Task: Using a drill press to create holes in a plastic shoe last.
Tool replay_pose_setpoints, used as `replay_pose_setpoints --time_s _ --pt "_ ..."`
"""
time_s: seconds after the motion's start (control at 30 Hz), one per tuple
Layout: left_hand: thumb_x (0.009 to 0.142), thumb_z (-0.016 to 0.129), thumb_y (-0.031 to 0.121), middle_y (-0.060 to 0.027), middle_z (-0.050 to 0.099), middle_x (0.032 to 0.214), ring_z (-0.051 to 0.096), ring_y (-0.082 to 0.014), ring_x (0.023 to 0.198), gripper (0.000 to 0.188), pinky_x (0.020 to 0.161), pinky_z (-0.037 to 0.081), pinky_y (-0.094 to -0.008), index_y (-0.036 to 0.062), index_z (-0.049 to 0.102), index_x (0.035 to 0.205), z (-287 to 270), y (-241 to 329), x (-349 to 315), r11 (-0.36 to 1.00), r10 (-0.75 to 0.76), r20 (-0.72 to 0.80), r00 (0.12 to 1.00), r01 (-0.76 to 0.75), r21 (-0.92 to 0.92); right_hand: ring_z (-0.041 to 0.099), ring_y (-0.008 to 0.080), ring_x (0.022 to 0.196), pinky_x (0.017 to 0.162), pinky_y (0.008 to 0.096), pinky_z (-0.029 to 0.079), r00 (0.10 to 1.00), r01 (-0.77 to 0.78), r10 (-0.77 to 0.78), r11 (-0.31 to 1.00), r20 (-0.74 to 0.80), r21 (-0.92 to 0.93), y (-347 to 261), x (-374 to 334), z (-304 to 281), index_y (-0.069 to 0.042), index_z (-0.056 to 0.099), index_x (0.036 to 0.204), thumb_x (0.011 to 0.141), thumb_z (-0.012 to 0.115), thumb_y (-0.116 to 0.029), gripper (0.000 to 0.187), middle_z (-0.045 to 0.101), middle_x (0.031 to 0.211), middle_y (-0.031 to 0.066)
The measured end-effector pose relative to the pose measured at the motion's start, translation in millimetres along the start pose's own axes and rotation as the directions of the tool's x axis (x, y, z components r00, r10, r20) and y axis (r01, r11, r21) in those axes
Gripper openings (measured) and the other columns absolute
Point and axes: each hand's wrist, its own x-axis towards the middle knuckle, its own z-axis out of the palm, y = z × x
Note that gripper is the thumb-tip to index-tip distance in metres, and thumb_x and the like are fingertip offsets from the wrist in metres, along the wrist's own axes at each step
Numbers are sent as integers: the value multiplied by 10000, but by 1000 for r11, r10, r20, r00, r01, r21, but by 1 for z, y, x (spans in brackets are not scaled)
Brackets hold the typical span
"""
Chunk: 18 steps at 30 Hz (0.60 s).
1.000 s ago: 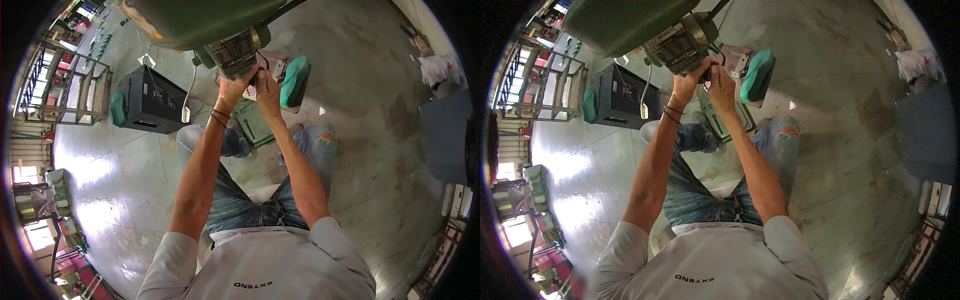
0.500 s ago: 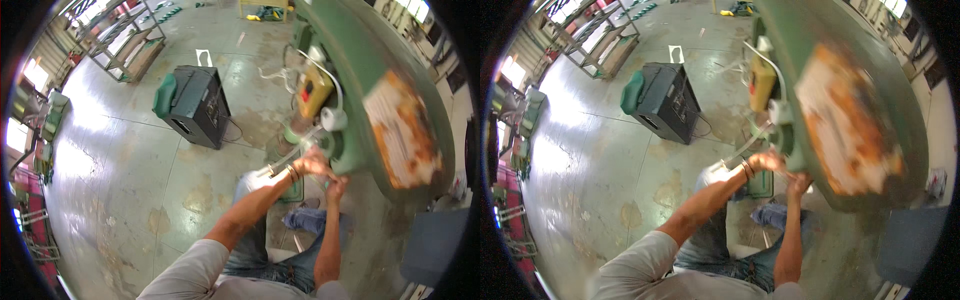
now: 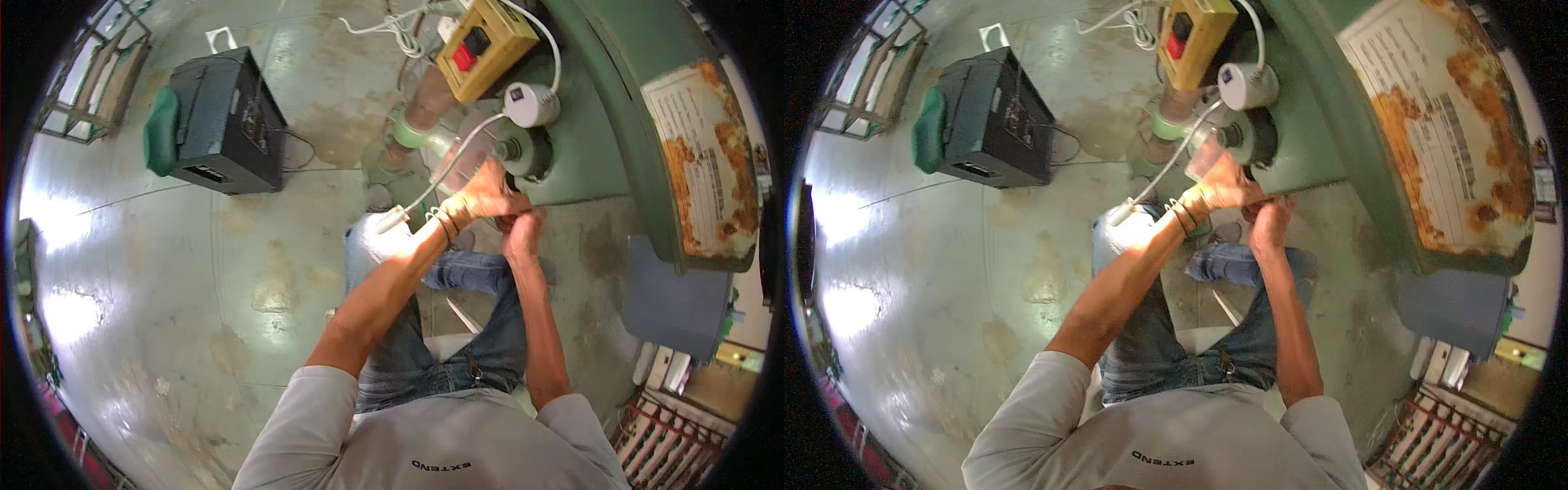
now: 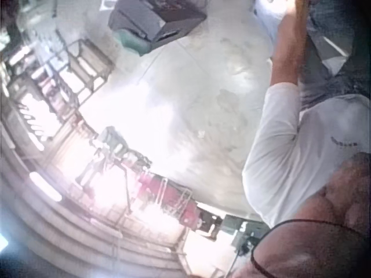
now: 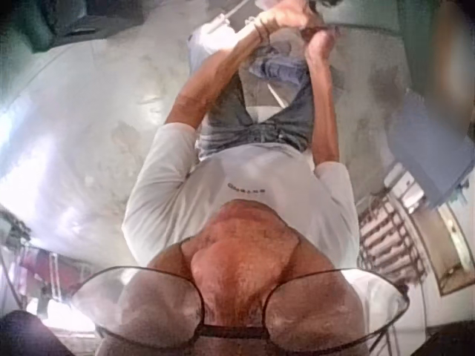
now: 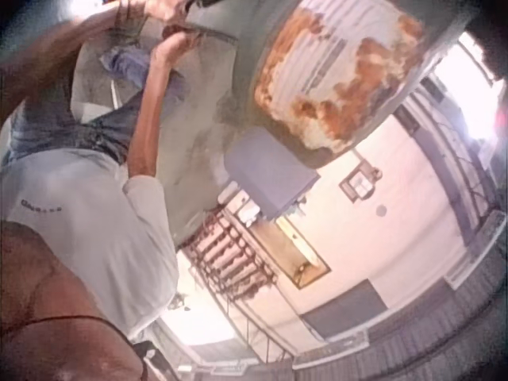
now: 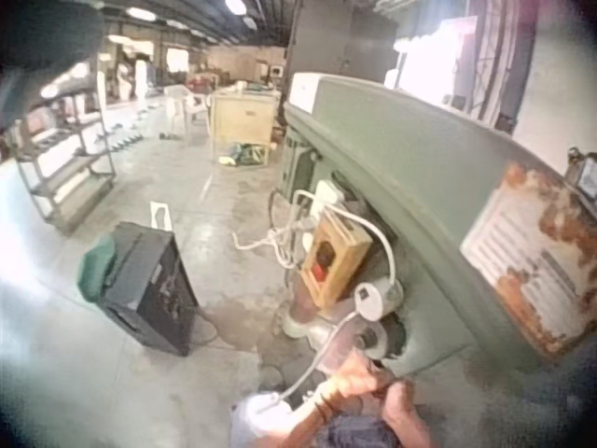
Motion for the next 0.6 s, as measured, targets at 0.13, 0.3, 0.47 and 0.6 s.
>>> replay_pose_setpoints --time_s 0.13,0.3,0.47,0.6 --pt "634 772 159 -57 559 650 470 -87 677 280 561 463 -337 -36 609 751 2 2 4 993 96 -30 995 -97 -62 346 65 451 407 251 259 997 8 -7 1000 83 -12 -12 -4 5 -138 515 769 929 481 -175 168 410 607 -57" --pt "625 786 200 -152 629 718 527 -124 702 354 618 502 -358 -44 642 838 3 0 3 982 183 -54 982 -186 -44 356 63 439 393 250 269 996 -8 4 999 91 38 -12 -4 7 -138 539 810 939 496 -224 161 447 632 -55" --pt "673 793 266 -107 693 913 623 -174 863 447 801 515 -372 -3 665 1006 -4 -4 1 998 -19 106 994 12 65 353 71 418 371 269 253 1000 -17 17 1000 11 9 -5 4 5 -114 552 839 968 460 -222 192 459 603 -25" --pt "754 808 232 -121 711 841 618 -99 789 312 678 514 -311 12 704 950 -8 -1 1 959 19 24 1000 -25 282 424 73 532 467 260 326 990 92 -90 996 112 -18 -3 4 8 -66 553 897 1015 436 -233 236 470 644 -5"
